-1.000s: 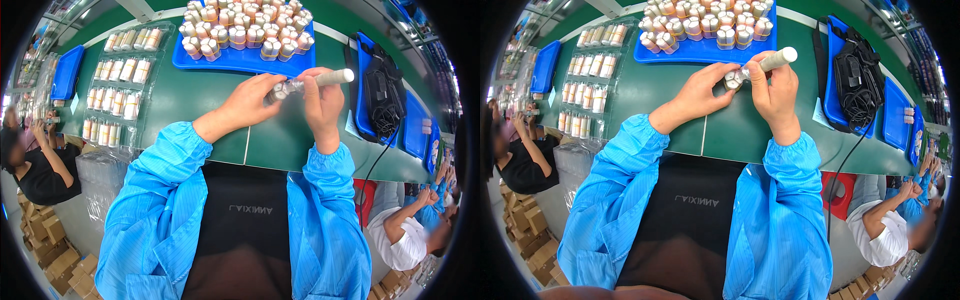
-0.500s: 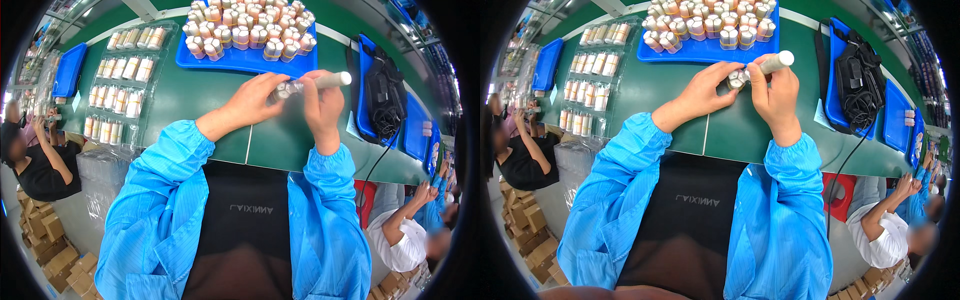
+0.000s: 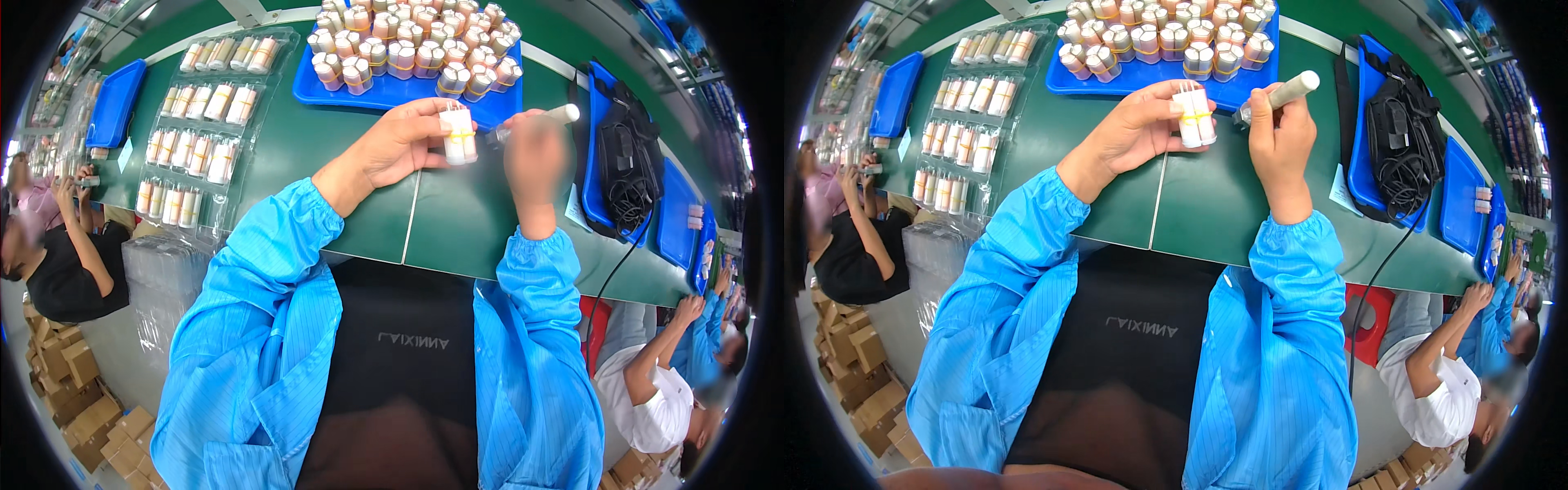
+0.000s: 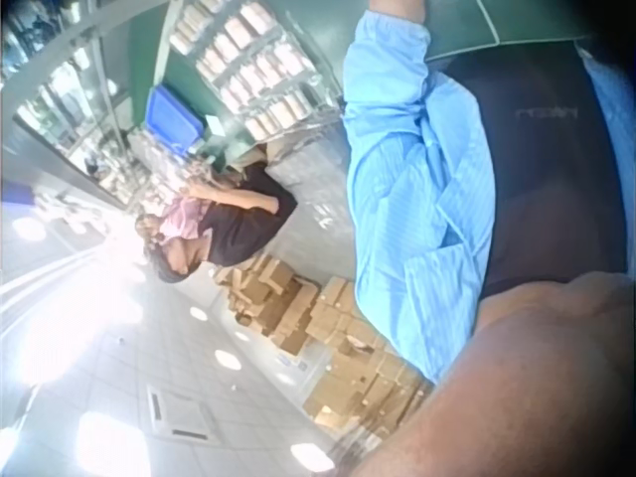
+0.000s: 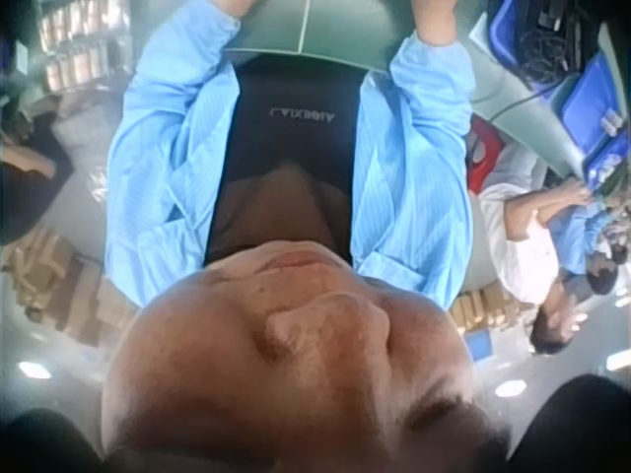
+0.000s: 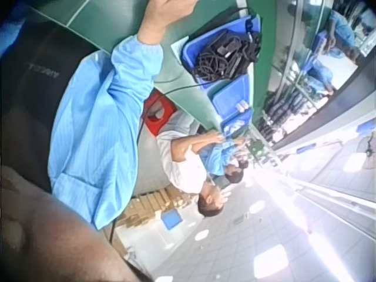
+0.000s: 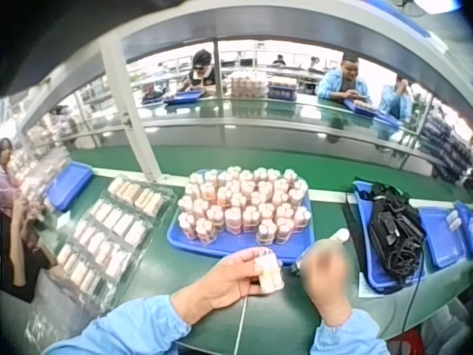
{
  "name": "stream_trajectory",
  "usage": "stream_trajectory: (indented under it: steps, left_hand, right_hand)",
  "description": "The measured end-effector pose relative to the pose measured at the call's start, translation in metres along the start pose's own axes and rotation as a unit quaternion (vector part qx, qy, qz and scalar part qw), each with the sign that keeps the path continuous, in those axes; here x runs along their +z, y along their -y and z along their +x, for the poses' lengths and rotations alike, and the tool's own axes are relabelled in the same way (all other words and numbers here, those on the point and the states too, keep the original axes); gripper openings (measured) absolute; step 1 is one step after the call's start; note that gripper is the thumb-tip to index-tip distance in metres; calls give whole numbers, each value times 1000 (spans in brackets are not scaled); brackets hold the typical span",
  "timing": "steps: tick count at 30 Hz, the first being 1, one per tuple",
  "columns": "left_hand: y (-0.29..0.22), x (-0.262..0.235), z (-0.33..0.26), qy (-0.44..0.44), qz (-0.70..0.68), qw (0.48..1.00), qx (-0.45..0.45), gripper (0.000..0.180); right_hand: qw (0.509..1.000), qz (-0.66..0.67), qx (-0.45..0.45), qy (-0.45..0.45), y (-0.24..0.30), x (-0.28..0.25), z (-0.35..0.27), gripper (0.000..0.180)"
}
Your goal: The recorder is labeling and organizing small white tubes into trays on a factory assembly line.
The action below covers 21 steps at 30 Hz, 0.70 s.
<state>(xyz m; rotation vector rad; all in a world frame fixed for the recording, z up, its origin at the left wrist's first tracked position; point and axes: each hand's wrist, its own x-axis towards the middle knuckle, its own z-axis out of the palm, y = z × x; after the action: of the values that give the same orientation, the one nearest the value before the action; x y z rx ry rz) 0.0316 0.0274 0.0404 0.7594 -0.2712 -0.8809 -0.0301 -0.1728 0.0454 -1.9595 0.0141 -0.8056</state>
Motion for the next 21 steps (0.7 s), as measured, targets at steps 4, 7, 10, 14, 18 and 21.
stream_trajectory:
  steps: [4, 7, 10, 14, 18, 21]
  left_hand:
    - [-4, -2, -2, 57, -39, 998, 13, 50]
    - [-11, -6, -5, 98, -120, 988, -4, 51]
    - [-11, -13, -3, 136, -174, 975, -16, 55]
    - [-12, -9, -5, 92, -112, 989, -2, 63]
    - [-13, -6, -7, 67, -89, 994, 5, 64]
    - [-9, -12, -2, 92, -127, 988, 0, 64]
  right_hand:
    - [996, -19, -90, -12, -12, 6, -4, 15]
    - [996, -28, -81, 16, -8, 9, -5, 14]
    - [993, -51, -106, 31, -2, 11, -8, 14]
    - [988, -60, -128, 57, 1, 15, -10, 14]
    - [988, -58, -129, 62, 2, 15, -11, 15]
    - [990, -43, -113, 74, 0, 15, -11, 15]
